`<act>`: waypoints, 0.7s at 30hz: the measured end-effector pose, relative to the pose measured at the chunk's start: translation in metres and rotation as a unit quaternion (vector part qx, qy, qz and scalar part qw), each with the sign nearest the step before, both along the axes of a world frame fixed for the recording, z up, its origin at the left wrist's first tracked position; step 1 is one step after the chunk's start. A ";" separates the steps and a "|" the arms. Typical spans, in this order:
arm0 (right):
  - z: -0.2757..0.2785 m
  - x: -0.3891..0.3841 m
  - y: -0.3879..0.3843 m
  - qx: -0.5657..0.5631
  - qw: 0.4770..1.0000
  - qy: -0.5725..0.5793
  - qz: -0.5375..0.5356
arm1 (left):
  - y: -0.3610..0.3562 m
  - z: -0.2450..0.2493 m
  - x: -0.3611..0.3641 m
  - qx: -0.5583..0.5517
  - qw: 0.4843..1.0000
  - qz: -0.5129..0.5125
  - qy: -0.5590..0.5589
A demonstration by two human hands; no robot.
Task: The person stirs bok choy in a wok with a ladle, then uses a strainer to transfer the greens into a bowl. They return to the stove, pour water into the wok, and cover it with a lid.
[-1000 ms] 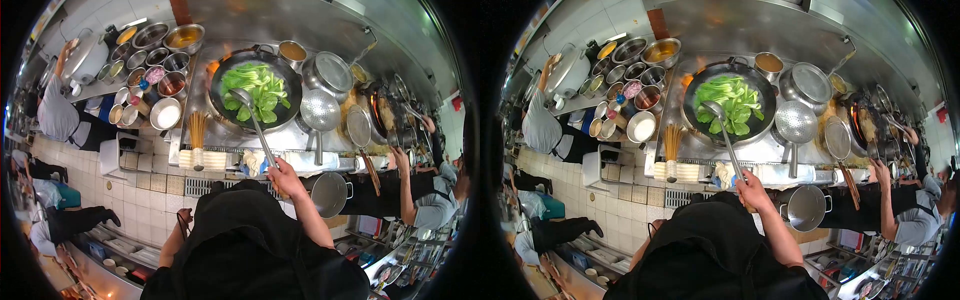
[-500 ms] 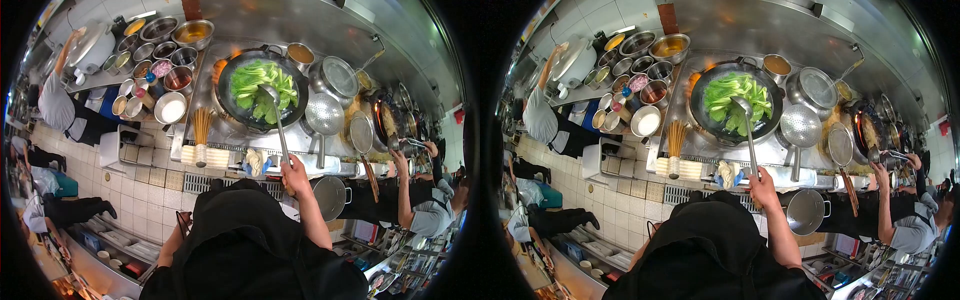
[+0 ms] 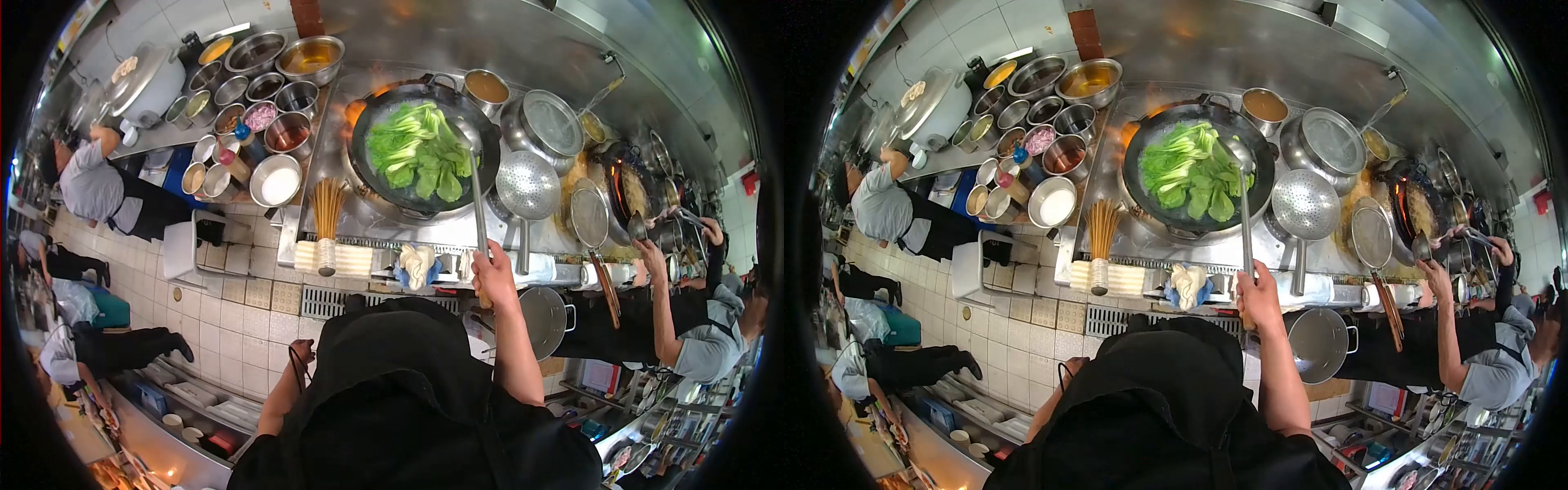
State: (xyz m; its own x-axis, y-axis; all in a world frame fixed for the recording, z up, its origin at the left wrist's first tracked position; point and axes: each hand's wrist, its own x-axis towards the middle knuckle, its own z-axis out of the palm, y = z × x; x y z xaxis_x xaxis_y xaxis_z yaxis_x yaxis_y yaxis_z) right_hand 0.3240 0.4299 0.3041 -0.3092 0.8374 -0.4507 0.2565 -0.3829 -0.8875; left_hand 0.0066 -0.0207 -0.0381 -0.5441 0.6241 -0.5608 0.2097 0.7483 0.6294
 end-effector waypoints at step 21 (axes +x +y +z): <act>-0.006 -0.011 -0.020 0.024 0.996 0.003 0.088 | -0.014 -0.041 -0.025 0.190 0.971 -0.143 -0.032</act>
State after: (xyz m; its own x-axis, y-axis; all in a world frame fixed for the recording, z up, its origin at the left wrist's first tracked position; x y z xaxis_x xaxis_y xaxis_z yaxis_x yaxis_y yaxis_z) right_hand 0.3125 0.4099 0.2976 -0.4559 0.7904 -0.4092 0.3112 -0.2892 -0.9053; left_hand -0.0188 -0.0344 -0.0789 -0.2899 0.9130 -0.2870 0.3257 0.3761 0.8674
